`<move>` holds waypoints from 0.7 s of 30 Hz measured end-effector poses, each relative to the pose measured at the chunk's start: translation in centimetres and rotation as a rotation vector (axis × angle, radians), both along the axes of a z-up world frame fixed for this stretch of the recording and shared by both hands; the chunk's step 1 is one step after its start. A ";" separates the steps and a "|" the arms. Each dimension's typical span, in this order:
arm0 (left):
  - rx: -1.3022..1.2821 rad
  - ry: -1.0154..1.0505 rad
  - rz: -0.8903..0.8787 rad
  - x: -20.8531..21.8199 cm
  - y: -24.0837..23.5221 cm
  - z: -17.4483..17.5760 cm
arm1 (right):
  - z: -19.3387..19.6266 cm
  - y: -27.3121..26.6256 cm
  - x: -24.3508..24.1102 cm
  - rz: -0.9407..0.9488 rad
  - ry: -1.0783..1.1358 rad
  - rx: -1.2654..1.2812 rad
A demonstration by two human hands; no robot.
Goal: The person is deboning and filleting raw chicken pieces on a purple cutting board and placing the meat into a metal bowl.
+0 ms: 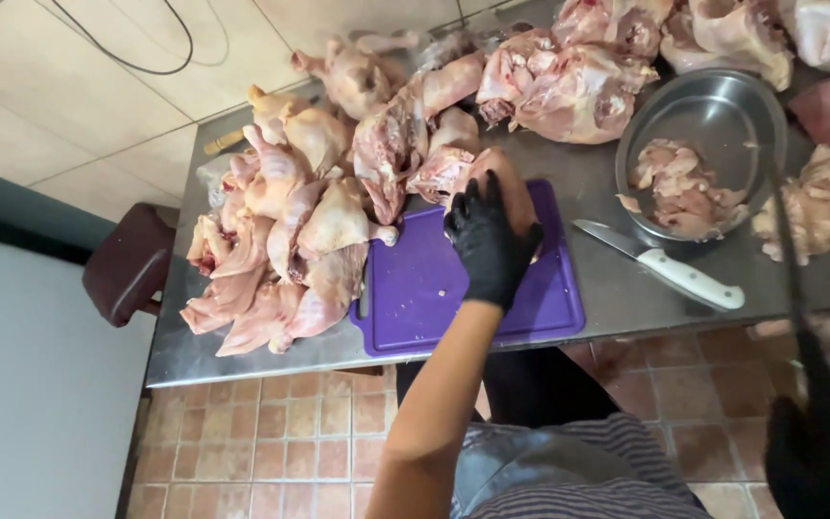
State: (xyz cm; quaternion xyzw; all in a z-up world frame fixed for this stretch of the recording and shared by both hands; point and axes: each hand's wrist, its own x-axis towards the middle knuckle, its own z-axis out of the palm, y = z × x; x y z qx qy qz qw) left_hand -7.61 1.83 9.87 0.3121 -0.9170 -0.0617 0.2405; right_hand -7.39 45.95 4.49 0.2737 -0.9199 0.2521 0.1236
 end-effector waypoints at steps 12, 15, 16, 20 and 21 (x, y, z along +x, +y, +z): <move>-0.321 -0.077 -0.687 6.1 -14.3 -0.5 | 10.2 -18.8 1.2 0.239 -0.198 0.035; -0.006 0.305 -0.499 10.7 -15.2 0.8 | 6.3 -21.0 1.3 0.202 -0.186 0.132; -0.007 0.307 -0.481 11.4 -14.8 0.4 | 7.5 -22.1 1.6 0.219 -0.183 0.135; 0.235 0.220 -0.311 11.4 -13.7 -1.4 | 10.4 -25.4 2.6 0.358 -0.187 0.215; 0.301 0.137 -0.248 10.9 -13.5 -1.8 | 10.7 -26.1 2.7 0.406 -0.147 0.222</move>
